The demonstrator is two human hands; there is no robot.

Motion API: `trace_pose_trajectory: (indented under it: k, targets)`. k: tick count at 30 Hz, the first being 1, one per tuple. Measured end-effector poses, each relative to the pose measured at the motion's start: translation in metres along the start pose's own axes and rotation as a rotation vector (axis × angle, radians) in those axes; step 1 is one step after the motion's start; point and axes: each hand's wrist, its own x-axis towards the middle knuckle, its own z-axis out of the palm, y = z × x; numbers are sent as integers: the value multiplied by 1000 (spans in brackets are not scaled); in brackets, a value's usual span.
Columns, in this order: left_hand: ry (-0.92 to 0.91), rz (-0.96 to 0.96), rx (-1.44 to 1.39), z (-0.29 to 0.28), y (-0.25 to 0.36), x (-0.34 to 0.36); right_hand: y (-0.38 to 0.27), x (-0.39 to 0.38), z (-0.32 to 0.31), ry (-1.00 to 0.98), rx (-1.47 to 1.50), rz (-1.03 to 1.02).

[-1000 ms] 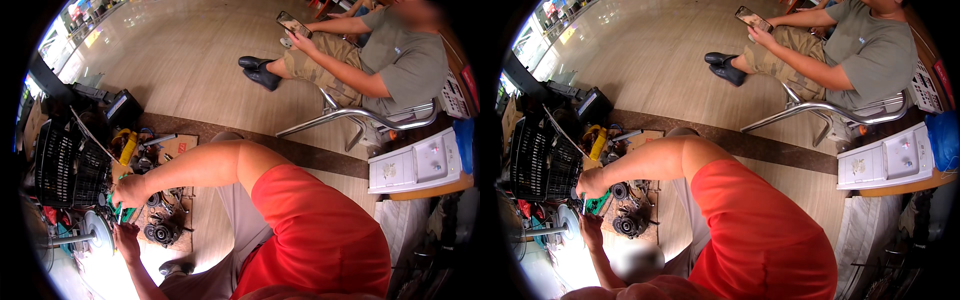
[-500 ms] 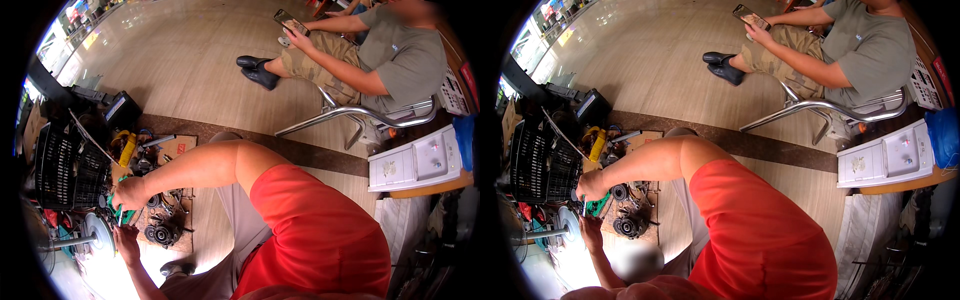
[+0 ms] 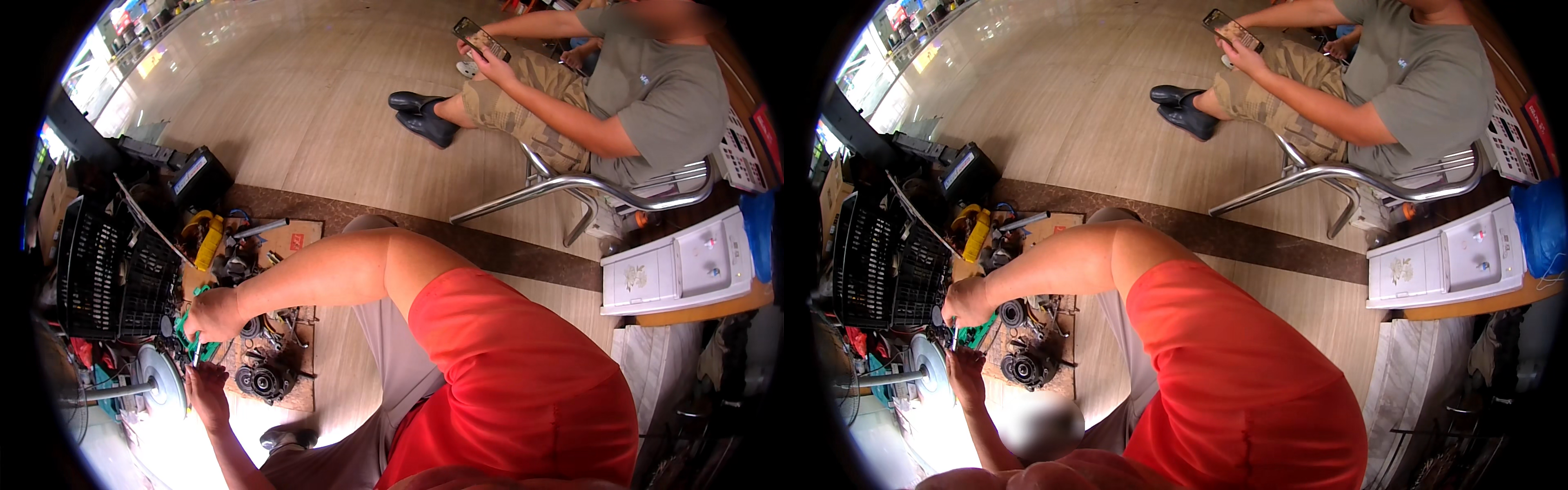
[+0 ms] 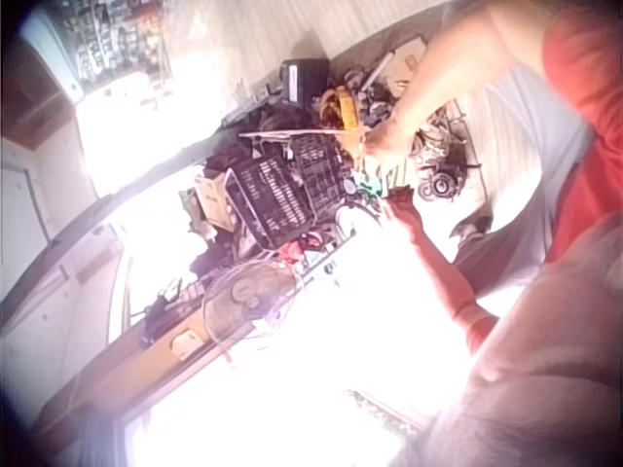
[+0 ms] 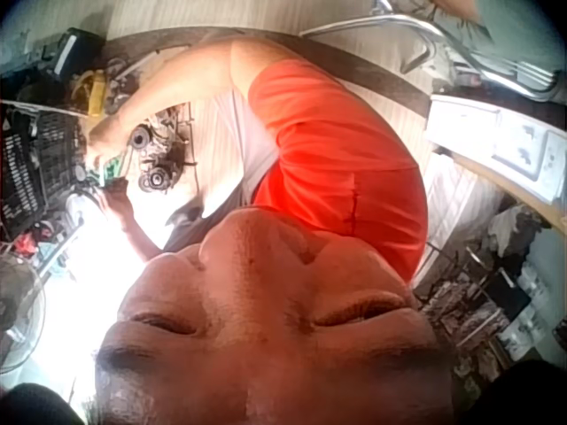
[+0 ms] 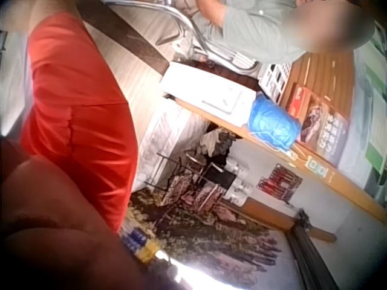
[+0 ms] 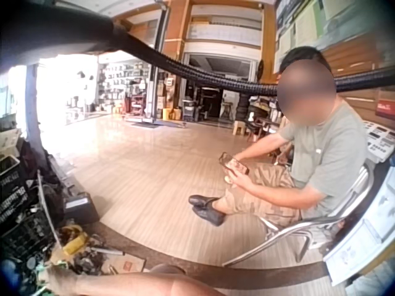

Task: The person disassembles and reassembles mechanical components from a disassembled unit on the floor using an Allen key and a socket wrench. They unscrew bolts, remove a small pulley-like part, and then reattach it while holding the unit steady with one hand.

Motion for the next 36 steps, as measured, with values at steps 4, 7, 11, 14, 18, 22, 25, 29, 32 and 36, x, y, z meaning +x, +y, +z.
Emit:
trace_pose_trajectory:
  k: [4, 7, 11, 14, 18, 22, 25, 29, 32, 36]
  targets:
    - [-13, 5, 7, -6, 0, 0, -1, 1, 1, 7, 8, 3]
    - [-21, 15, 4, -8, -1, 0, -2, 1, 1, 6, 5, 1]
    - [-15, 10, 1, -1, 1, -2, 0, 1, 3, 14, -3, 4]
    - [-6, -3, 9, 7, 4, -4, -1, -1, 2, 18, 11, 5]
    - [21, -17, 21, 2, 0, -4, 1, 1, 3, 18, 2, -13]
    - [48, -12, 30, 1, -6, -2, 0, 0, 3, 22, -5, -15]
    - [53, -17, 22, 1, -7, -1, 2, 0, 3, 23, -7, -4]
    - [50, -24, 29, 1, -6, -1, 4, 2, 3, 36, 16, 26]
    - [62, -30, 59, 3, -6, -2, 6, 2, 4, 63, 38, 48]
    - [38, -55, 56, 0, -10, -2, 9, 6, 6, 85, 107, 84]
